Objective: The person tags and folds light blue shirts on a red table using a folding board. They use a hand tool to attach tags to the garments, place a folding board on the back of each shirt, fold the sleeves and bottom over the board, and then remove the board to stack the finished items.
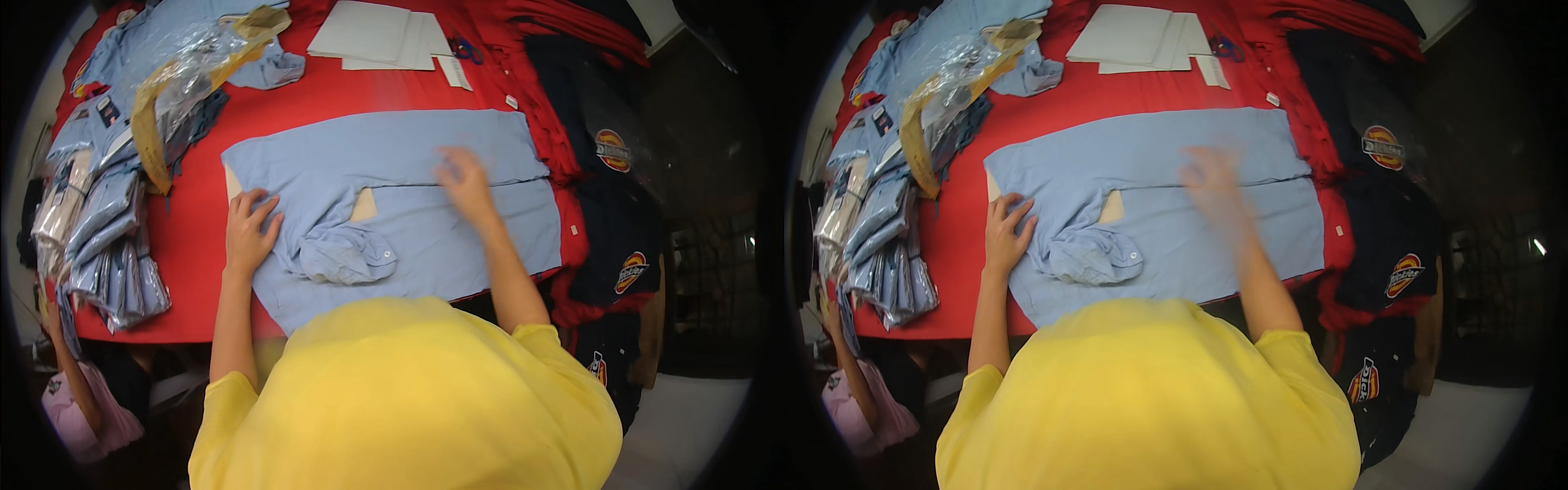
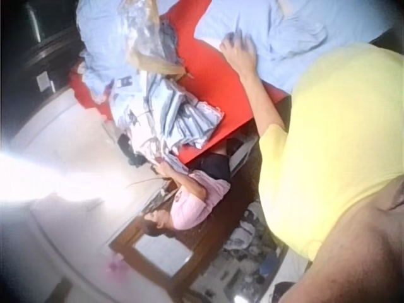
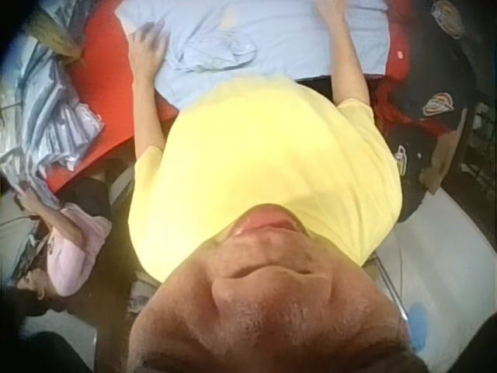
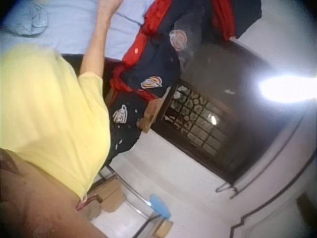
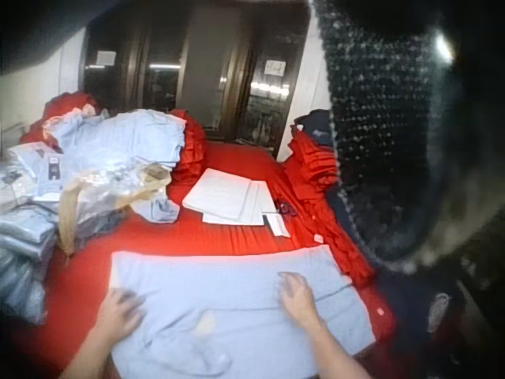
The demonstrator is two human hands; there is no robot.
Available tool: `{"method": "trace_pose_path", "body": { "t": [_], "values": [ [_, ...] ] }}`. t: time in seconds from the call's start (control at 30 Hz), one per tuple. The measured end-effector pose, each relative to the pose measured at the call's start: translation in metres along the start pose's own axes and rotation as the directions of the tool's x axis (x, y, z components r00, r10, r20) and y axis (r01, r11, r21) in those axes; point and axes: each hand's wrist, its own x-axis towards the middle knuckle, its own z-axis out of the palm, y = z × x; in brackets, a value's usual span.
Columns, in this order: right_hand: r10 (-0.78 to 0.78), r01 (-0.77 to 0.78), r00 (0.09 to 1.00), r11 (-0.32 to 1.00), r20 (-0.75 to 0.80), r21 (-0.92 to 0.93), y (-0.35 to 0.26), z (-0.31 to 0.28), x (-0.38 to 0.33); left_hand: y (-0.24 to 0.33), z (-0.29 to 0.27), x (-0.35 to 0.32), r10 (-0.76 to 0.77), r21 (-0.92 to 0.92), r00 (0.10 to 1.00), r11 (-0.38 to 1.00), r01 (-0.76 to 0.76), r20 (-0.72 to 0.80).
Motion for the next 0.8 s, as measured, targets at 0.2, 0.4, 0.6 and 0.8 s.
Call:
{"method": "trace_pose_path", "body": {
  "t": [0.2,0.4,0.6,0.8],
  "values": [
    [-0.290,0.281,0.689,0.952,0.664,0.125,-0.118,0.030,-0.065,0.002,-0.010,0.004,0.018,-0.180,0.985,0.984,0.014,0.174],
    [-0.329,0.232,0.694,0.944,0.641,0.234,-0.137,0.018,-0.056,0.001,-0.010,0.003,-0.002,-0.167,0.978,0.985,0.037,0.206],
    [-0.476,0.355,0.336,0.863,0.813,0.359,-0.177,0.004,-0.071,-0.007,-0.009,0.003,-0.161,-0.336,0.959,0.912,0.235,0.233],
    [-0.123,-0.754,0.633,0.126,0.764,0.645,-0.161,-0.029,-0.021,-0.020,-0.010,-0.003,-0.239,-0.518,0.943,0.790,0.326,0.229]
  ]
}}
